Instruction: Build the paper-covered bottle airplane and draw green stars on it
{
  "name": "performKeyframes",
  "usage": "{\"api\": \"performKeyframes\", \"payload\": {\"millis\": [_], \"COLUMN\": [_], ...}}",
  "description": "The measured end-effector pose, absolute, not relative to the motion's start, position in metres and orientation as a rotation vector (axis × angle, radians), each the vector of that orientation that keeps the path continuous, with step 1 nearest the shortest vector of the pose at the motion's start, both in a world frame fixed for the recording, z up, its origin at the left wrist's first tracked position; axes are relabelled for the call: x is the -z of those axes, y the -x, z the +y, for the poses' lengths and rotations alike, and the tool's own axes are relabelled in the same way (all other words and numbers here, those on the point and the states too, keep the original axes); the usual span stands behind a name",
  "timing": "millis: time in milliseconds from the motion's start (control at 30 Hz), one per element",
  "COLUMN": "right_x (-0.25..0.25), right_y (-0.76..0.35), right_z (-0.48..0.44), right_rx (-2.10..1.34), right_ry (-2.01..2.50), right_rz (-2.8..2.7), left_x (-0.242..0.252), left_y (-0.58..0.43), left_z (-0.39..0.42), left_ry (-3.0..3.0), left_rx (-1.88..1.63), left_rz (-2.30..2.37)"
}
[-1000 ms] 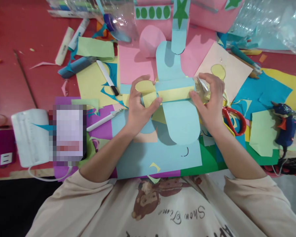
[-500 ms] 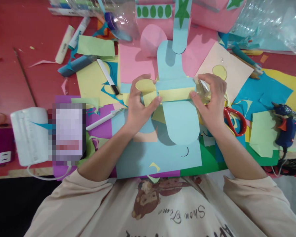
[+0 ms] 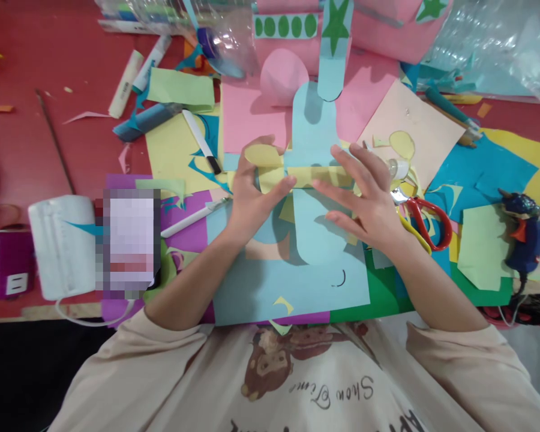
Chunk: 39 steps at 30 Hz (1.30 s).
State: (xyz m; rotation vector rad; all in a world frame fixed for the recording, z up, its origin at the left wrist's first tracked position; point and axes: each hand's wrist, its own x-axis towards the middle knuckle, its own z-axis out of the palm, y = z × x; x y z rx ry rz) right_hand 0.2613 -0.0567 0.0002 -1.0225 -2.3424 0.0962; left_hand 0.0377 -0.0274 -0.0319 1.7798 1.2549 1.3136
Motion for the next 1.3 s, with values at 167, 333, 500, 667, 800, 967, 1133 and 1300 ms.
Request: {"api": "performKeyframes", "payload": {"millis": [167, 333, 500, 667, 800, 967, 1133, 1300], "right_x": [0.001, -0.001, -0.003, -0.001, 0.001, 0.001, -0.003, -0.008], "right_y": [-0.253, -0.253, -0.262, -0.273, -0.266, -0.250, -0.257, -0.273], "right_z": [-0.061, -0.061, -0.058, -0.057, -0.060, -0.063, -0.061, -0.057], "right_rx": [-0.106, -0.127, 0.041, 0.084, 0.045, -0.040, -0.001, 0.147], "right_ry": [1.107, 1.160, 1.097, 1.139, 1.043, 0.918, 0.915, 0.991], "right_rz": [-2.386, -2.344, -2.274, -2.191, -2.206, -2.507, -2.421, -2.272], "left_x": [0.032, 0.030, 0.030, 0.032, 0.029, 0.026, 0.028, 0.032], "left_y": [-0.039, -0.040, -0.039, -0.038, -0.039, -0.041, -0.040, -0.038], "left_z": [-0.026, -0.026, -0.027, -0.028, -0.028, -0.028, -0.028, -0.026], "left_ry": [-1.831, -1.814, -1.836, -1.848, -1.833, -1.814, -1.819, -1.816], "left_rx": [-1.340, -1.298, -1.276, -1.297, -1.274, -1.271, -1.291, -1.277], "left_rz": [1.261, 1.307, 1.321, 1.310, 1.321, 1.322, 1.319, 1.291]}}
